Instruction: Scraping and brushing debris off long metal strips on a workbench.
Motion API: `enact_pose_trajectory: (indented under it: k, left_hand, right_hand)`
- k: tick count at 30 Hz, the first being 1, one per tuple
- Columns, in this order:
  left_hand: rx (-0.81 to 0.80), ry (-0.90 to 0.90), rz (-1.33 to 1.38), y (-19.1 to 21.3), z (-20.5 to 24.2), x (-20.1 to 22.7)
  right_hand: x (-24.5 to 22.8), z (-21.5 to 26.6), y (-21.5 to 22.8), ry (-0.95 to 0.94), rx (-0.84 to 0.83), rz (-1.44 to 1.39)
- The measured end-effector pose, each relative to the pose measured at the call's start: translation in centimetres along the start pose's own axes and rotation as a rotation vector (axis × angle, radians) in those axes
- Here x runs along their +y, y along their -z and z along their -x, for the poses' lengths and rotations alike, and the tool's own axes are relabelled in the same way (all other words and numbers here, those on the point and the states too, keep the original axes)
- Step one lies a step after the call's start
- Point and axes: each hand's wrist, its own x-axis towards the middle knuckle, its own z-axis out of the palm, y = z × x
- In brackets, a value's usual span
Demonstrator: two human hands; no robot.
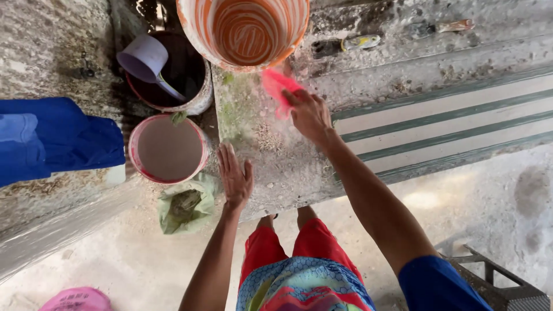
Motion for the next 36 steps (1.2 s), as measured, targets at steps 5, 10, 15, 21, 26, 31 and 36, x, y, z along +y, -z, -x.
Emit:
enact_pose_trajectory:
  k: [5, 10, 15, 21, 26, 31, 36]
  left_hand:
    - [0.085, -0.021, 0.031, 1.6, 2.0, 0.8]
    - [0.104, -0.047, -0.135, 1.2, 4.3, -0.1]
    - [0.097, -0.042, -0.200, 2.1, 5.1, 0.8]
    - [0.061, 0.009, -0.099, 1.1, 7.4, -0.7]
    - [-0.140, 0.105, -0.269, 1.1, 6.9, 0.5]
    - [-0.050, -0.114, -0.341, 0.1, 4.5, 1.5]
    - [-0.051, -0.332, -0.304, -1.8, 3.8, 1.0]
  right_hand:
    - [-7.8, 8.4, -3.9, 0.316, 0.220, -0.104]
    - [-6.1, 2.4, 0.8, 0.441, 0.040, -0.424]
    - [-7.6, -3.5, -1.9, 0.258, 0.048, -0.291]
    - [-11.6, 10.4, -0.2, 0.347, 0.071, -0.451]
    - [-1.9, 11.8, 4.3, -0.131, -0.042, -0.391]
    - [-5.0, 16.0, -4.9, -0.056, 0.134, 0.178]
    - [-12.7, 18.9, 6.2, -0.262, -0.020, -0.324]
